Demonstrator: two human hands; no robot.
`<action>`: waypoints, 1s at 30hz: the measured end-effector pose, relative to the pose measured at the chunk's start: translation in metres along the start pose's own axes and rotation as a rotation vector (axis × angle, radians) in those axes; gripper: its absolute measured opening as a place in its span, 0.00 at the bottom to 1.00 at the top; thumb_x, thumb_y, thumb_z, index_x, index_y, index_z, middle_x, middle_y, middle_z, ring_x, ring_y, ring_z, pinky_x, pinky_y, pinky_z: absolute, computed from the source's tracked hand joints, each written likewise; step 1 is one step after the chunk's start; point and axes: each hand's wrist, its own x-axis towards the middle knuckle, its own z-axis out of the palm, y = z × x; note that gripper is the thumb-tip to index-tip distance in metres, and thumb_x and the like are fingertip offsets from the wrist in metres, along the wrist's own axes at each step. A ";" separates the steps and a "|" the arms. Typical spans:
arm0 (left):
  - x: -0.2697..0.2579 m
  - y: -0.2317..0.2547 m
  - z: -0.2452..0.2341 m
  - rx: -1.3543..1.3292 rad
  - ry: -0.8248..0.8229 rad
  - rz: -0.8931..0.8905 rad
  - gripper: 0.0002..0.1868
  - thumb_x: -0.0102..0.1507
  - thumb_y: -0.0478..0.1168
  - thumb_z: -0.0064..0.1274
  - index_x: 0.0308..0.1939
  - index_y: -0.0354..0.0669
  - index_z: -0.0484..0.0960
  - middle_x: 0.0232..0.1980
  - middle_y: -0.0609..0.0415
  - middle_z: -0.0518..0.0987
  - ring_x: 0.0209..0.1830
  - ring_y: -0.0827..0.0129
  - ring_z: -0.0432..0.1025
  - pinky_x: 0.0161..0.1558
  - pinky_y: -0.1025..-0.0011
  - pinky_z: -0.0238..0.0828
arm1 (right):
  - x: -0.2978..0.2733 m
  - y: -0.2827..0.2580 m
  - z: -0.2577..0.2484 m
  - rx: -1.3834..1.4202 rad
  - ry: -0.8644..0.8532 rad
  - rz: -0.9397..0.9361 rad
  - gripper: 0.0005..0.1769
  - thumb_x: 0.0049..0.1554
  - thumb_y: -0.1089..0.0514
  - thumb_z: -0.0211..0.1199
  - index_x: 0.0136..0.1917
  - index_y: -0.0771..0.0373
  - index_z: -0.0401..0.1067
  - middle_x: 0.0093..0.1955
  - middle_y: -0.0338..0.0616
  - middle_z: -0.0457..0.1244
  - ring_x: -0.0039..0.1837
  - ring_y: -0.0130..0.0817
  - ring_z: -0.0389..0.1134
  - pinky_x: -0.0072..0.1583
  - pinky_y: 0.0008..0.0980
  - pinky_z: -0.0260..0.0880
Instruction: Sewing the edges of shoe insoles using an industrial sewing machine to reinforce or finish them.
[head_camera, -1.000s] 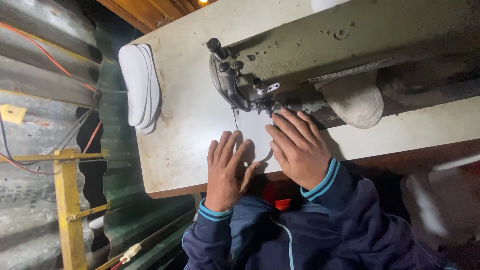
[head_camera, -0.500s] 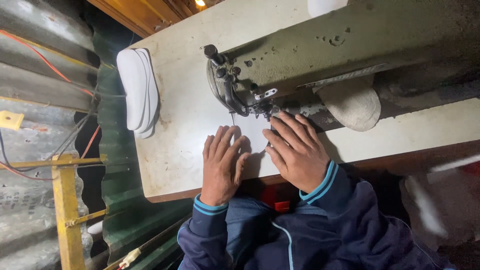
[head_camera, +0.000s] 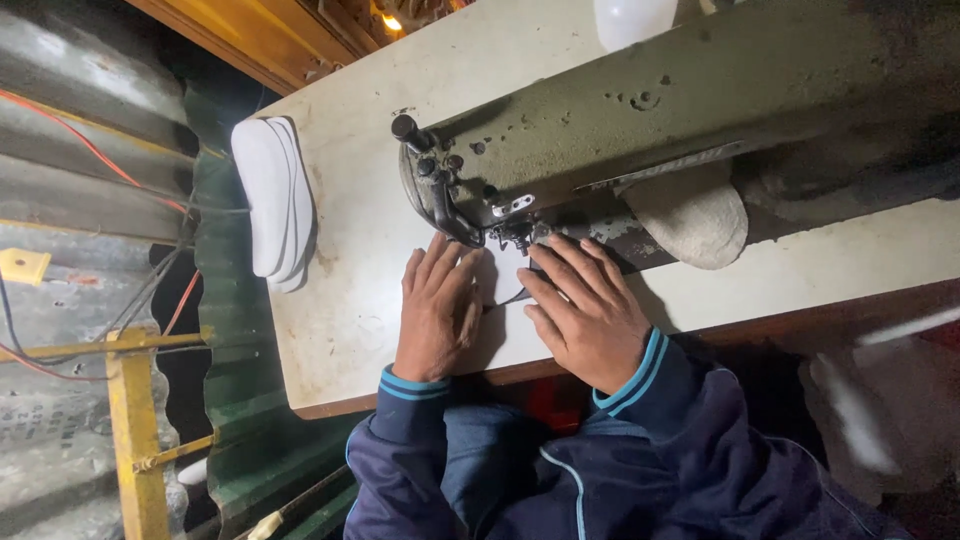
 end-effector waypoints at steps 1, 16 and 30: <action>0.002 -0.002 0.000 -0.001 -0.016 0.003 0.25 0.64 0.39 0.49 0.67 0.45 0.76 0.74 0.41 0.70 0.81 0.43 0.53 0.75 0.39 0.44 | 0.001 0.000 0.000 0.003 0.002 -0.002 0.18 0.65 0.50 0.56 0.63 0.57 0.76 0.67 0.52 0.65 0.74 0.51 0.62 0.75 0.54 0.56; 0.016 -0.019 0.009 -0.011 -0.045 -0.007 0.27 0.66 0.47 0.48 0.68 0.47 0.75 0.74 0.43 0.69 0.81 0.44 0.52 0.76 0.38 0.39 | -0.001 0.000 -0.001 -0.013 -0.023 0.005 0.19 0.65 0.48 0.55 0.65 0.57 0.74 0.68 0.52 0.65 0.75 0.50 0.61 0.76 0.53 0.54; 0.019 -0.036 0.027 -0.031 -0.018 -0.035 0.20 0.67 0.50 0.47 0.60 0.52 0.82 0.76 0.43 0.65 0.82 0.44 0.49 0.76 0.37 0.37 | -0.001 0.000 0.001 -0.043 -0.049 0.013 0.20 0.65 0.46 0.54 0.65 0.56 0.73 0.68 0.51 0.64 0.76 0.48 0.60 0.76 0.53 0.53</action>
